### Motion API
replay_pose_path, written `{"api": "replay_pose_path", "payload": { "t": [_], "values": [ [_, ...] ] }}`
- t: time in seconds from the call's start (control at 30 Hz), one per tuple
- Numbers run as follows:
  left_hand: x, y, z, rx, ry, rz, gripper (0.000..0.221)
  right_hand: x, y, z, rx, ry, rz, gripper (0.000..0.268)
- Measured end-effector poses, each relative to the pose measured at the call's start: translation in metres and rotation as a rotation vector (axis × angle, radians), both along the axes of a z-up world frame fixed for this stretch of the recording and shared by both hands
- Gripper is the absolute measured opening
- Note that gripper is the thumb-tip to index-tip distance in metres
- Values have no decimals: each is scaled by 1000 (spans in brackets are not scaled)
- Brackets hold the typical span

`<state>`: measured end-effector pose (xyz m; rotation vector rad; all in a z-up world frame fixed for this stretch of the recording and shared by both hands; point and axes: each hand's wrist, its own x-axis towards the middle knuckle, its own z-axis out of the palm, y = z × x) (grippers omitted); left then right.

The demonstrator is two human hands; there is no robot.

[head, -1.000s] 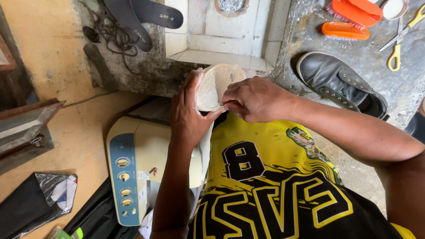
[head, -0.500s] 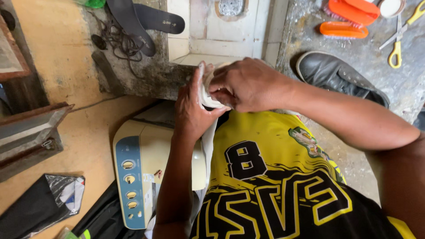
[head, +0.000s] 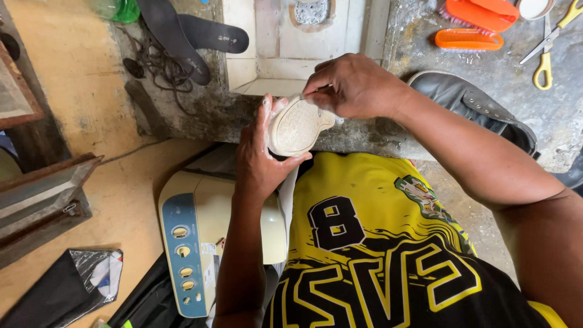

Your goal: The person cleans the sole of a shoe with a brush, then applies adhesive or sealant along the edge of the sole by hand.

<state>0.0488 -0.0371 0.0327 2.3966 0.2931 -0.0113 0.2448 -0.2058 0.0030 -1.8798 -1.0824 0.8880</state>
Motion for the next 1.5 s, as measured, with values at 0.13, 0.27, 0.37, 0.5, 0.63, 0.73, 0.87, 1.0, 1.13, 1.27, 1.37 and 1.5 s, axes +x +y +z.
{"api": "replay_pose_path", "payload": {
  "t": [0.13,0.27,0.37,0.5,0.63,0.73,0.87,1.0,1.13,1.27,1.37,1.5],
  "values": [
    [-4,3,2,11,-14,-11,126,-9,-12,-61,19,173,-105,17],
    [-7,8,1,32,-27,3,120,-32,-19,-112,14,226,-204,16],
    [-5,10,0,51,-77,-12,111,-38,-23,-125,-58,268,-269,15],
    [-2,12,1,-19,-94,6,102,-43,-24,-121,-109,144,-279,14],
    [-4,15,1,-82,-114,14,102,-44,-23,-123,-90,-3,-227,13],
    [-6,18,-1,-166,-99,25,102,-43,-24,-134,-215,-4,-207,13],
    [-9,22,-5,-127,-124,-8,102,-43,-24,-147,-183,-253,-125,11],
    [-11,25,-12,-172,-149,-27,103,-58,-34,-139,-429,-87,-92,12],
    [-17,24,-11,-157,-134,12,101,-61,-44,-124,-378,-137,-121,16],
    [-15,22,-7,-153,-142,33,100,-44,-90,-90,-187,-250,-299,19],
    [-12,24,-8,-174,-120,31,100,-23,-140,-74,-279,-390,-450,19],
    [-10,25,-7,-168,-118,31,101,1,-199,-79,-500,-550,-429,20]
  ]
}}
